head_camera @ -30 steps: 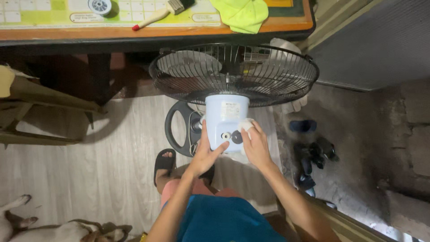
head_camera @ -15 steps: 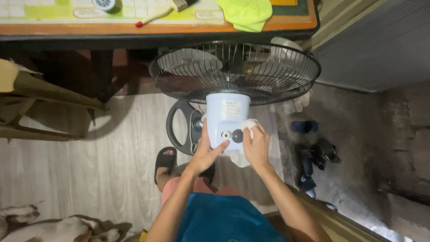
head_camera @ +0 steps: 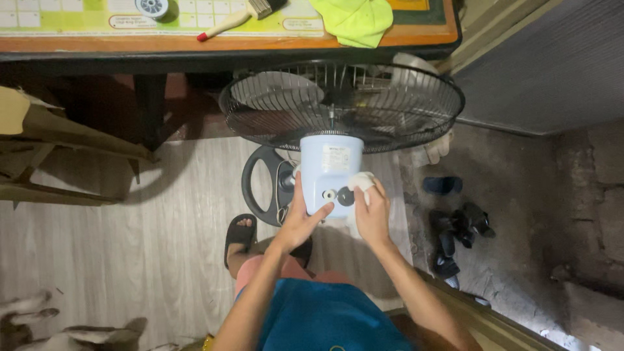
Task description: The person wipes the exterior of a standing electric fan with a white cloth. They clean the front grille, the motor housing, and the rear vents while rotating the fan head to reach different sides.
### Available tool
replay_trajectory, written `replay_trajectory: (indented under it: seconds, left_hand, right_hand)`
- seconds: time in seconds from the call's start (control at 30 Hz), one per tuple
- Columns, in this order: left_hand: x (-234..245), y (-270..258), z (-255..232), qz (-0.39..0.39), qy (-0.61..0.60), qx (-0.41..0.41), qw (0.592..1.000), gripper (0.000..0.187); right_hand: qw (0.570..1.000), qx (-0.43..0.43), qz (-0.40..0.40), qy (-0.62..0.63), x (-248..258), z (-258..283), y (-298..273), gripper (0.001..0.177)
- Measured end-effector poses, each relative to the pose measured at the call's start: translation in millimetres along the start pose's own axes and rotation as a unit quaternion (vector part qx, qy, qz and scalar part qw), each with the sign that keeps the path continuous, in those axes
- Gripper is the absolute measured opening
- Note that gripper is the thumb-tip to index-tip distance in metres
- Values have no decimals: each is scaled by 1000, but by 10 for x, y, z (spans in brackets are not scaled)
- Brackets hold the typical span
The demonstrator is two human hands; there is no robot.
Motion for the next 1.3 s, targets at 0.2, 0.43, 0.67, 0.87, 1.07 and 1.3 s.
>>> replay_trajectory:
  seconds: [0.2,0.43,0.67,0.87,1.07,1.3]
  left_hand:
    - [-9,30,-14,19,-79,27,996,110]
    - [-4,130,11,14,-61,54,997,109]
    - [17,98,128,-4,-103,78,992,110]
    - [-5,88,131,-4,-103,53,993,110]
    - [-6,84,141,-21,-134,99,986,110]
    - [-23,71,60,8,-61,70,996,112]
  right_hand:
    - [974,-196,-31,105,-118,-191,-460,26]
    - [980,-147,-98,91,-278,-260,-446,33]
    - [926,-321,7,199,-528,-662,-6,44]
    - [884,-381,61,266,-491,-510,-206,45]
    - [991,-132,16,-9,-508,-374,-175,46]
    - [958,-148,189,-159,-298,-846,373,39]
Point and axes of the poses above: each hand's wrist, its own y-axis towards the middle knuckle, its own x-axis out of the back of the hand, z = x × y, the point moved 4 cm from there along y, towards the middle knuckle, and after that the axes turned 14 degrees about -y, right-handed, at the moved point
